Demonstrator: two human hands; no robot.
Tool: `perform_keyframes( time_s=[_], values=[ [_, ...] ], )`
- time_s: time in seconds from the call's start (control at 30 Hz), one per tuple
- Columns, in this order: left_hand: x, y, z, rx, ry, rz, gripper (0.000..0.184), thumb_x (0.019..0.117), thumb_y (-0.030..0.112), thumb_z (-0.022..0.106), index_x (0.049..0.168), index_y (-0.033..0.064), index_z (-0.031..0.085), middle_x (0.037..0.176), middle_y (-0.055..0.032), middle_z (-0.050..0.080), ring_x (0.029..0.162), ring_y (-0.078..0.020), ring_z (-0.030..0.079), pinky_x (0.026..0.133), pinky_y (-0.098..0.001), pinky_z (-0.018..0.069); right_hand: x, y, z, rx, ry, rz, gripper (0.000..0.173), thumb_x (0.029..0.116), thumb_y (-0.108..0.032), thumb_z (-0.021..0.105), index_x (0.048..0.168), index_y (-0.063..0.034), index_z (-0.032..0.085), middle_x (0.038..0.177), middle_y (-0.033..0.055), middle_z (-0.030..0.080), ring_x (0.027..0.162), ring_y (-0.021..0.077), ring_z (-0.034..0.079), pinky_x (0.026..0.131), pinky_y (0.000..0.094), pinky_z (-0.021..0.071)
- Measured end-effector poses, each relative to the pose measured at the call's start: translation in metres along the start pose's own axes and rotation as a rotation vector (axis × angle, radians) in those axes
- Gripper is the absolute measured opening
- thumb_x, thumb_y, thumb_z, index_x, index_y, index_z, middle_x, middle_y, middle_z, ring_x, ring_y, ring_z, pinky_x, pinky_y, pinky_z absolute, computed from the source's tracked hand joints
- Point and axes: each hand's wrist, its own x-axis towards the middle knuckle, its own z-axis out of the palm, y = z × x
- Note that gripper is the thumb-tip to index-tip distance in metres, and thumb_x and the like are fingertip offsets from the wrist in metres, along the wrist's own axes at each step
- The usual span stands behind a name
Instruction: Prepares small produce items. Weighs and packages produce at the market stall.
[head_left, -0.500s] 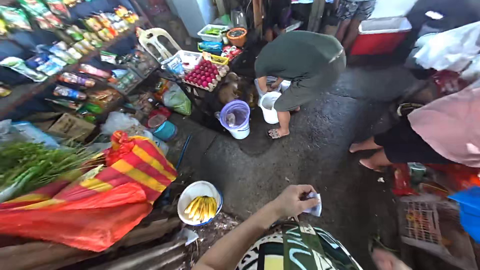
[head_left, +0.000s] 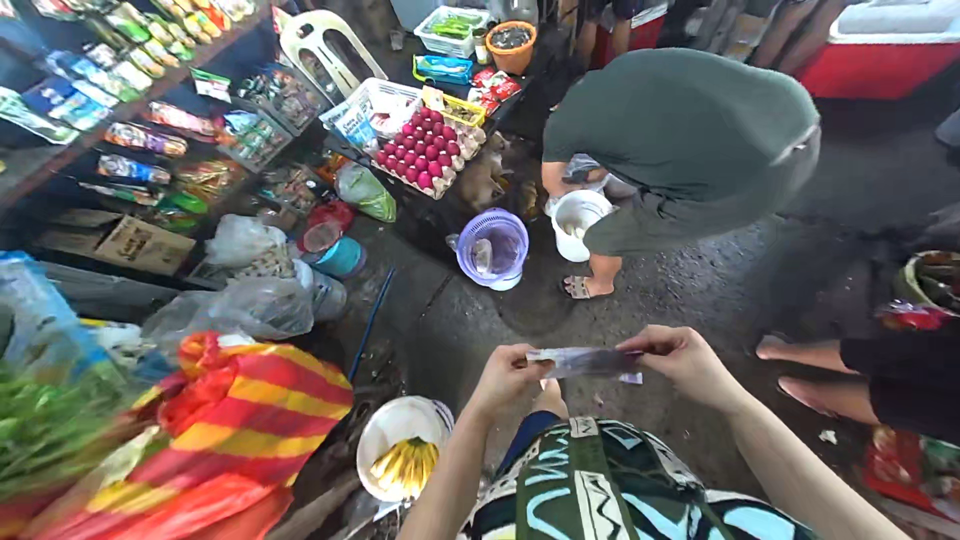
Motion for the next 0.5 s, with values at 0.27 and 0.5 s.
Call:
perform_keyframes(
  time_s=[0.27, 0.5],
  values=[
    [0.170, 0.108, -0.183, 0.071, 0.372, 0.011, 0.017, 0.1001, 0.007, 0.060, 0.107, -0.0028, 0.072, 0.082, -0.0047, 0.071, 0.065, -0.0083, 0.066, 0.065, -0.0285, 0.0592, 0.210, -0.040, 0.033, 0.190, 0.124, 0.004, 0.025, 0.0968, -0.005, 0.061, 0.118, 0.0003, 0.073, 0.109, 0.0058, 0.076, 0.083, 0.0110, 0.074, 0.079, 0.0288, 0.0639],
    [0.355, 0.133, -0.389, -0.099, 0.877, -0.067, 0.023, 0.1024, 0.010, 0.049, 0.113, -0.0065, 0.061, 0.092, -0.0111, 0.065, 0.078, -0.0154, 0.067, 0.077, -0.0349, 0.0604, 0.366, -0.022, 0.027, 0.028, -0.034, 0.248, 0.023, 0.0995, -0.013, 0.060, 0.117, -0.0056, 0.074, 0.100, 0.0038, 0.075, 0.080, 0.0097, 0.072, 0.075, 0.0269, 0.0623]
  ],
)
